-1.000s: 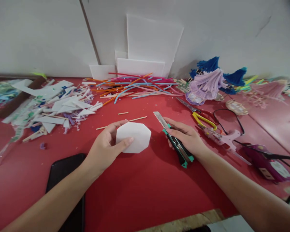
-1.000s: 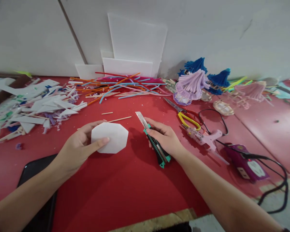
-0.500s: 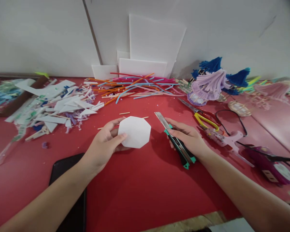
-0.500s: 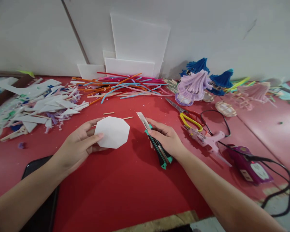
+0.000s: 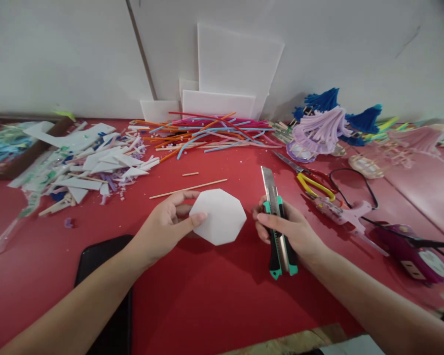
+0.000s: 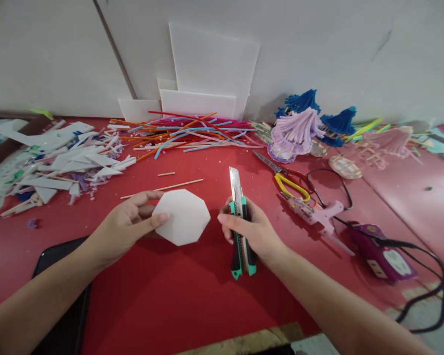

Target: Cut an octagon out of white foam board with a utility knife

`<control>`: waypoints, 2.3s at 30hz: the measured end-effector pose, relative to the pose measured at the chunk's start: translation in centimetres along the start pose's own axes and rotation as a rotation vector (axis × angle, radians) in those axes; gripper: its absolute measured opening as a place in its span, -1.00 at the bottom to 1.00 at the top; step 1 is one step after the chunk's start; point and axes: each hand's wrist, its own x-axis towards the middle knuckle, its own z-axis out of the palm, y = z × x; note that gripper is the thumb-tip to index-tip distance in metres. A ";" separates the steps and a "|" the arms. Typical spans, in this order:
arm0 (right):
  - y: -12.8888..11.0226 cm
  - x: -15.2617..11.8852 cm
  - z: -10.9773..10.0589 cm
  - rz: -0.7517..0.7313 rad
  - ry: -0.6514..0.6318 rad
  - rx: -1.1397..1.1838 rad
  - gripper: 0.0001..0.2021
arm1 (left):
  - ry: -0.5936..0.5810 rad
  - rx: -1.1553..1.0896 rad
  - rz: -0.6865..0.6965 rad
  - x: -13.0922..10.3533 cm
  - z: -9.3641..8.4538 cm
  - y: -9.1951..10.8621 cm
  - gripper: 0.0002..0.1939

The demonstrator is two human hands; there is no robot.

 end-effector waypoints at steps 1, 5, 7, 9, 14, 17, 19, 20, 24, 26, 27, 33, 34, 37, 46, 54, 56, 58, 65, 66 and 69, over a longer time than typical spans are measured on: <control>0.1 -0.3 0.3 0.024 -0.016 -0.002 -0.66 | -0.035 0.025 -0.007 -0.1 0.2 0.0 -0.52; 0.3 -0.6 0.6 0.109 -0.046 -0.128 -0.60 | -0.074 0.102 -0.001 -0.2 0.7 0.0 -0.59; 0.5 -0.4 0.5 0.090 0.000 -0.150 -0.61 | 0.041 0.120 0.054 -0.2 0.6 -0.1 -0.68; 0.6 -0.3 0.4 0.048 0.049 -0.122 -0.63 | 0.181 0.124 0.118 -0.1 0.3 -0.2 -0.72; 0.6 -0.1 0.5 0.001 0.063 -0.062 -0.62 | 0.328 0.121 0.186 0.3 -0.2 -0.6 -0.75; 0.6 0.0 0.7 0.001 0.066 -0.045 -0.61 | 0.326 0.131 0.196 0.5 -0.2 -1.0 -0.78; 0.5 0.0 0.7 0.005 0.076 -0.046 -0.61 | 0.315 0.142 0.201 0.6 -0.2 -1.0 -0.64; 0.5 0.0 0.7 0.005 0.079 -0.051 -0.61 | 0.302 0.151 0.197 0.6 -0.2 -1.0 -0.64; 0.6 -0.1 0.7 0.008 0.064 -0.059 -0.61 | 0.173 0.184 0.158 0.4 -0.1 -0.5 -0.65; 0.6 -0.1 0.6 0.030 0.035 -0.054 -0.62 | 0.108 0.199 0.152 0.2 0.1 -0.3 -0.64; 0.7 -0.2 0.7 0.047 0.012 -0.054 -0.63 | 0.087 0.210 0.150 0.2 0.2 -0.3 -0.64; 0.6 -0.2 0.8 0.107 -0.076 0.018 -0.72 | 0.112 0.315 0.178 0.1 -0.1 -0.4 -0.66; 0.5 -0.2 0.8 0.112 -0.074 0.050 -0.73 | 0.121 0.349 0.177 0.0 -0.2 -0.3 -0.66; 0.2 -0.1 0.7 0.148 -0.080 0.109 -0.75 | 0.121 0.481 0.184 -0.2 -0.2 -0.3 -0.69; -0.4 -1.1 -0.5 0.089 -0.158 -0.429 -0.70 | 0.155 1.127 0.444 -1.8 1.0 -0.9 -0.52; -1.0 -1.6 0.0 -0.322 -0.261 -1.022 -0.56 | -0.116 1.393 0.522 -3.1 2.1 -1.0 -0.45; -1.1 -1.7 0.3 -0.345 -0.329 -1.065 -0.47 | -0.135 1.405 0.587 -3.2 2.6 -1.0 -0.47; -1.2 -1.9 0.5 -0.317 -0.357 -1.087 -0.38 | -0.137 1.421 0.647 -3.3 3.0 -1.1 -0.52; -1.3 -2.5 0.9 -0.230 -0.455 -1.117 -0.35 | -0.109 1.402 0.745 -3.3 2.8 -2.7 -0.58; -1.3 -2.5 0.9 -0.231 -0.461 -1.119 -0.34 | -0.104 1.384 0.750 -3.3 2.7 -2.9 -0.58; -1.4 -2.4 0.8 -0.239 -0.466 -1.118 -0.34 | -0.096 1.366 0.760 -3.3 2.7 -3.1 -0.60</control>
